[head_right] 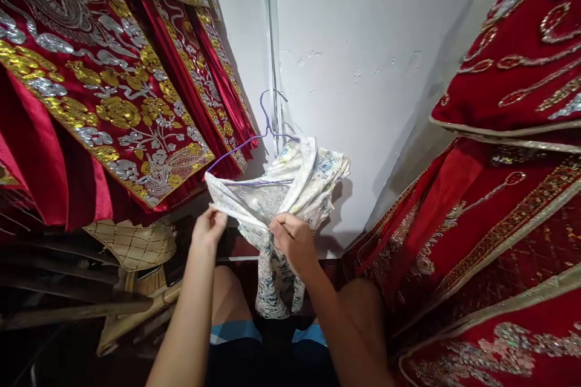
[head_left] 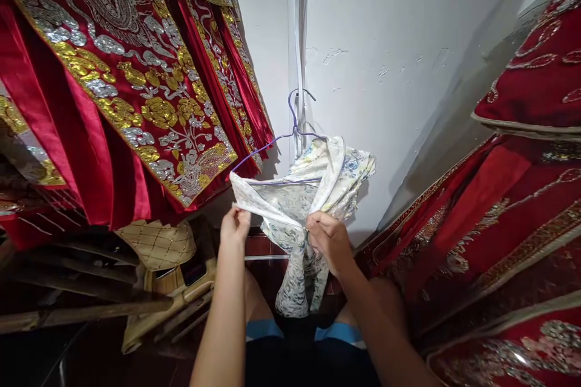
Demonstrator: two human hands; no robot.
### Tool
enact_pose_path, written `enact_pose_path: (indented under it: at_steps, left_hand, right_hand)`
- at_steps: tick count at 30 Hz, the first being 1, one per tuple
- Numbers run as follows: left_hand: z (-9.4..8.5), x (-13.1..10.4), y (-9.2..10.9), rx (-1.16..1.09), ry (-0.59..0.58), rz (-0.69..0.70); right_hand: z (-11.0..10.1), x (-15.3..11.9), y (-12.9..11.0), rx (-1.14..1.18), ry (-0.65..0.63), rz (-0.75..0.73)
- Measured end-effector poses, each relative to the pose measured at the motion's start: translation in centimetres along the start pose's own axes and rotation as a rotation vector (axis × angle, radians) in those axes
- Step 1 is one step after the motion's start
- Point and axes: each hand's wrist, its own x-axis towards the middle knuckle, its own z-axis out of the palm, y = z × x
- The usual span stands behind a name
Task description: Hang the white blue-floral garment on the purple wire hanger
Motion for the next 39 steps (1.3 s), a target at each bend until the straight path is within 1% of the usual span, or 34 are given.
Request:
enact_pose_path:
  at_steps: [2,4,6,7,8,9,11,13,15,17,19,20,22,24,26,27,28,30,32,33,34,35,37,39]
  left_hand:
    - [-0.9,-1.8,-2.1,-0.051,0.080,-0.081]
    - [-1.5,-3.6,-3.7,-0.104,0.135,-0.137]
    - [-1.8,-5.2,-4.5,-0.182,0.133,-0.181]
    - [-1.7,-5.9,-4.7,-0.219,0.109,-0.192]
    - [-1.5,-6.7,-4.7,-0.247,0.071,-0.195]
    - [-1.2,-7.4,-4.5,-0.258,0.023,-0.190]
    - [-0.3,-9.0,-4.1,-0.231,-0.095,-0.155]
    - [0.9,-10.8,-3.7,-0.163,-0.257,-0.097]
    - [2.1,-12.9,-3.6,-0.002,-0.454,-0.011]
    - [3.2,-14.9,-3.6,0.250,-0.644,0.081]
    - [3.9,-16.2,-3.6,0.486,-0.770,0.154]
    - [4.0,-16.5,-3.6,0.564,-0.797,0.184]
    - [3.8,-16.2,-3.2,0.648,-0.785,0.250]
    - [2.9,-15.0,-2.9,0.716,-0.738,0.307]
    - [1.6,-13.5,-2.8,0.782,-0.720,0.307]
    - [0.8,-12.9,-2.9,0.815,-0.742,0.268]
    - [0.0,-12.4,-3.1,0.852,-0.795,0.201]
    - [-1.9,-11.8,-3.7,0.954,-0.979,0.017]
    - [-3.9,-11.5,-4.2,1.126,-1.166,-0.141]
    - [-4.9,-11.3,-4.2,1.234,-1.225,-0.176]
    - [-5.9,-11.0,-4.0,1.350,-1.251,-0.179]
    - [-6.8,-10.6,-3.5,1.459,-1.246,-0.156]
    - [-7.9,-9.5,-1.9,1.608,-1.170,-0.070]
    - [-8.0,-8.2,0.5,1.678,-1.068,0.046]
  right_hand:
    - [0.0,-1.3,1.2,0.078,0.130,-0.012]
    - [-0.5,-2.8,2.2,0.143,0.287,-0.005]
    - [-1.7,-4.1,3.0,0.174,0.399,0.030]
    - [-2.4,-4.7,3.3,0.173,0.425,0.055]
    - [-3.3,-5.2,3.5,0.158,0.420,0.085]
    - [-4.2,-5.5,3.8,0.124,0.382,0.124]
    - [-5.7,-5.9,4.1,0.002,0.232,0.218]
    - [-6.5,-5.9,4.2,-0.170,0.081,0.258]
    - [-6.1,-5.8,3.8,-0.324,0.006,0.208]
    - [-4.8,-5.7,3.1,-0.389,-0.057,0.135]
    - [-3.3,-5.4,2.4,-0.373,-0.162,0.113]
    - [-2.7,-5.1,2.1,-0.339,-0.208,0.126]
    - [-2.0,-4.5,1.9,-0.236,-0.234,0.205]
    - [-2.0,-3.9,1.9,-0.084,-0.170,0.333]
    - [-2.5,-3.2,1.9,0.077,-0.096,0.433]
    - [-2.8,-2.8,1.8,0.150,-0.087,0.464]
    - [-3.2,-2.5,1.5,0.213,-0.094,0.484]
    - [-4.2,-1.6,0.6,0.292,-0.145,0.486]
    - [-5.7,-0.6,-0.8,0.295,-0.185,0.434]
    - [-6.5,0.1,-1.5,0.259,-0.184,0.387]
    - [-7.4,0.8,-2.2,0.195,-0.162,0.328]
    - [-8.3,1.6,-2.9,0.100,-0.120,0.258]
    - [-9.6,3.6,-3.7,-0.140,0.011,0.093]
    - [-10.0,6.0,-3.9,-0.346,0.116,-0.080]
